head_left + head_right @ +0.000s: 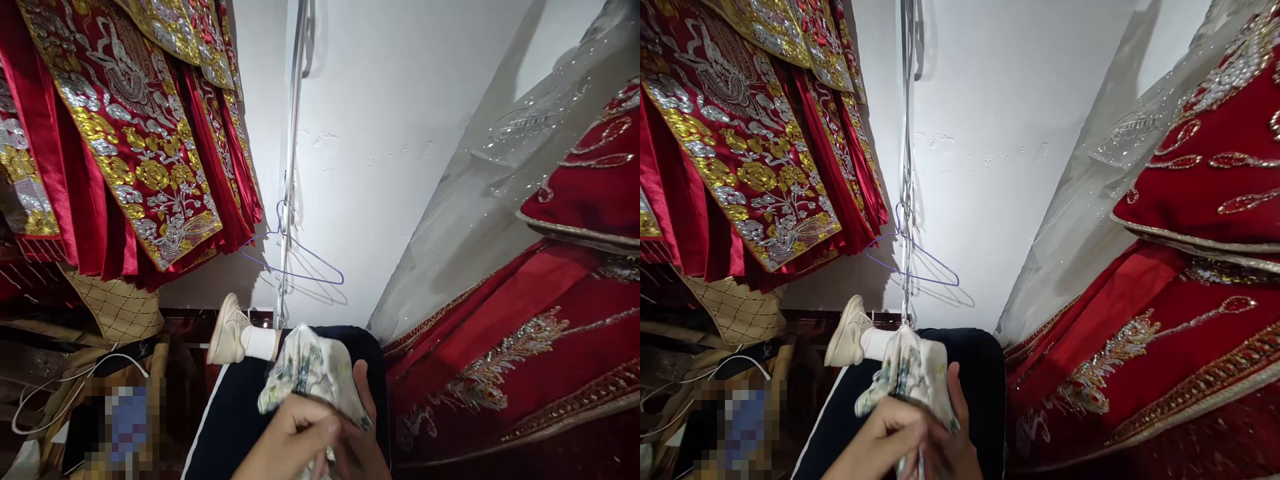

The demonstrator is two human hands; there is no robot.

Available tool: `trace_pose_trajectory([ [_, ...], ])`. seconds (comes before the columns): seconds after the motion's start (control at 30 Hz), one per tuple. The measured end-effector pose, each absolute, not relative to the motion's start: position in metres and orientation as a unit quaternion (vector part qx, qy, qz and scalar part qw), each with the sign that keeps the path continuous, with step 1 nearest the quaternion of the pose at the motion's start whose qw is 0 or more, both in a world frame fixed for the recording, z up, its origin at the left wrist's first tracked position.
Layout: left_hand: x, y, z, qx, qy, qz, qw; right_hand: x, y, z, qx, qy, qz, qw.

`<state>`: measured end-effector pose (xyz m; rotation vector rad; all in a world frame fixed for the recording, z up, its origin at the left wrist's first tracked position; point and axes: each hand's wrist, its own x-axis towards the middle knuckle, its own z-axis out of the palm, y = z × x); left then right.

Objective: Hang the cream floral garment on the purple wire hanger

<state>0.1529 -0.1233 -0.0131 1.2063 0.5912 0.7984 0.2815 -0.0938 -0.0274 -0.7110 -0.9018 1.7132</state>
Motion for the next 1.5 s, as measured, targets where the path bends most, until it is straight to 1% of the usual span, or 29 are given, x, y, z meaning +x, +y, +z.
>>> trace_pose_trajectory([
  [0.1,0.124,-0.119,-0.008,0.463,0.284,0.475,0.692,0.266,-0.089,-0.021,-0.302,-0.301,0.704,0.568],
  [0.2,0.098,-0.102,-0.006,0.424,0.321,0.613,0.585,0.258,-0.084,-0.018,-0.345,-0.268,0.659,0.613],
  [0.27,0.085,-0.081,-0.004,0.440,0.329,0.660,0.513,0.255,-0.079,-0.013,-0.383,-0.292,0.631,0.609],
  [0.3,0.079,-0.069,-0.002,0.455,0.327,0.666,0.493,0.255,-0.077,-0.009,-0.396,-0.320,0.624,0.593],
  [0.33,0.076,-0.057,0.000,0.471,0.319,0.663,0.487,0.254,-0.075,-0.002,-0.400,-0.365,0.622,0.566],
  [0.4,0.071,-0.039,0.005,0.529,0.295,0.626,0.491,0.253,-0.070,0.014,-0.384,-0.491,0.624,0.472],
  [0.47,0.071,-0.033,0.006,0.627,0.266,0.532,0.503,0.254,-0.068,0.032,-0.357,-0.623,0.608,0.339],
  [0.53,0.071,-0.038,-0.001,0.715,0.243,0.413,0.510,0.260,-0.067,0.046,-0.341,-0.711,0.575,0.216],
  [0.57,0.071,-0.043,-0.007,0.747,0.240,0.358,0.506,0.265,-0.067,0.051,-0.338,-0.740,0.555,0.174],
  [0.6,0.070,-0.047,-0.014,0.773,0.246,0.315,0.492,0.272,-0.066,0.056,-0.339,-0.763,0.529,0.151],
  [0.63,0.068,-0.051,-0.021,0.795,0.262,0.286,0.466,0.280,-0.065,0.059,-0.345,-0.783,0.497,0.145],
  [0.7,0.059,-0.053,-0.031,0.837,0.309,0.234,0.386,0.299,-0.058,0.068,-0.372,-0.806,0.422,0.184],
  [0.8,0.037,-0.043,-0.026,0.871,0.383,0.166,0.258,0.324,-0.037,0.086,-0.452,-0.761,0.340,0.318],
  [0.9,0.017,-0.024,0.000,0.874,0.436,0.128,0.171,0.328,-0.005,0.099,-0.496,-0.660,0.312,0.470],
  [0.97,0.008,-0.015,0.017,0.866,0.466,0.123,0.135,0.314,0.024,0.094,-0.473,-0.634,0.325,0.518],
  [1.07,0.002,-0.014,0.025,0.858,0.482,0.118,0.134,0.276,0.074,0.063,-0.439,-0.642,0.358,0.516],
  [1.17,-0.005,-0.023,0.005,0.845,0.507,0.076,0.153,0.247,0.115,0.022,-0.455,-0.652,0.378,0.475],
  [1.23,-0.017,-0.026,-0.014,0.824,0.544,0.023,0.156,0.245,0.125,0.001,-0.468,-0.655,0.401,0.437],
  [1.33,-0.039,-0.015,-0.031,0.782,0.595,-0.043,0.181,0.264,0.113,-0.011,-0.456,-0.662,0.425,0.415],
  [1.4,-0.049,0.001,-0.029,0.772,0.610,-0.027,0.176,0.284,0.098,-0.006,-0.437,-0.677,0.428,0.410],
  [1.5,-0.054,0.023,-0.008,0.787,0.606,0.072,0.088,0.312,0.083,0.009,-0.439,-0.701,0.384,0.411],
])
